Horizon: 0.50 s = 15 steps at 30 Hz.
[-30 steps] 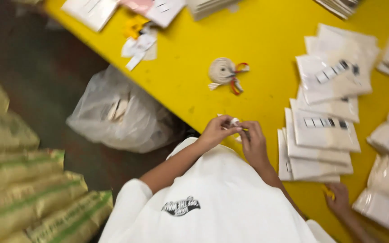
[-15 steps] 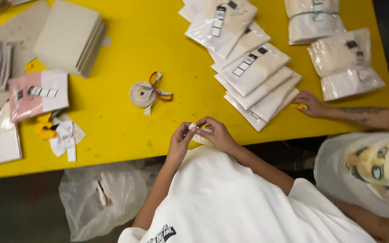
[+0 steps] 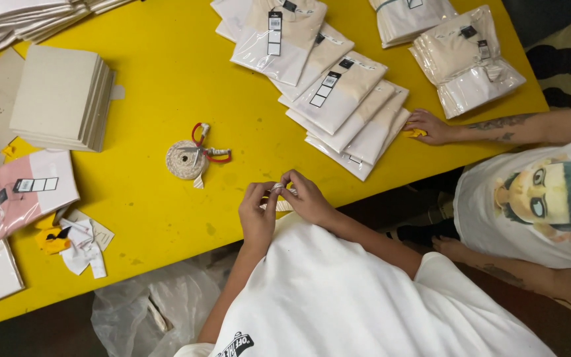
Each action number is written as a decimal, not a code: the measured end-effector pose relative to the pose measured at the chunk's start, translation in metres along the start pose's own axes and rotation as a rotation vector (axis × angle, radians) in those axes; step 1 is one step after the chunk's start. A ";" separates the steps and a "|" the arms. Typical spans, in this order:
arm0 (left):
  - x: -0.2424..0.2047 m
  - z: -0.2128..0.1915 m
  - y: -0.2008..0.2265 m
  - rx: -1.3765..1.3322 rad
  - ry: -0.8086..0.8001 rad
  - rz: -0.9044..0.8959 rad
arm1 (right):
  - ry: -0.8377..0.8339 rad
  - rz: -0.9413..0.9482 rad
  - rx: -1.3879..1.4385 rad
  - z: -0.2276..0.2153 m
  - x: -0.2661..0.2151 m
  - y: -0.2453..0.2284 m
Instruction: The person wraps a stack of packaged shirts with a striped ribbon, ties a knot, and cuts the excess ribbon with scissors. They repeat the process for additional stacks, placing finished bundles on the table.
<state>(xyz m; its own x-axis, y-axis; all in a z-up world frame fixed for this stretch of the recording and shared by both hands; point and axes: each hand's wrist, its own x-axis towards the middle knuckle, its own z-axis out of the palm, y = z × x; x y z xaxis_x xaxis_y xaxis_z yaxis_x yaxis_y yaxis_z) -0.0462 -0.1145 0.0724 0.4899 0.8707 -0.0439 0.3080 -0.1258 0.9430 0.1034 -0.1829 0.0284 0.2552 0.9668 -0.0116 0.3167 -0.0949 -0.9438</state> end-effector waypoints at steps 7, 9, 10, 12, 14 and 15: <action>-0.003 -0.004 0.011 0.091 0.037 0.156 | 0.032 -0.002 0.016 -0.001 -0.001 -0.005; -0.004 -0.004 0.012 0.090 0.017 0.157 | 0.035 -0.001 0.028 -0.002 -0.001 -0.006; -0.005 -0.004 0.012 0.129 0.005 0.193 | 0.036 0.003 0.027 -0.002 -0.001 -0.003; -0.008 -0.005 0.012 0.165 -0.011 0.228 | 0.038 0.010 0.026 -0.001 -0.002 0.000; -0.008 -0.008 0.013 0.248 -0.038 0.300 | 0.046 0.009 0.021 -0.001 -0.001 0.001; -0.009 -0.009 0.020 0.247 -0.041 0.303 | 0.050 0.009 0.020 -0.001 -0.002 0.000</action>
<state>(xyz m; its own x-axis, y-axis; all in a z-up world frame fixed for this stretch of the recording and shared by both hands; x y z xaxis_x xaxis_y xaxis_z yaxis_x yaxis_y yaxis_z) -0.0523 -0.1207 0.0944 0.6192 0.7576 0.2064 0.3293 -0.4891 0.8077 0.1039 -0.1850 0.0286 0.3040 0.9526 -0.0043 0.2959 -0.0987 -0.9501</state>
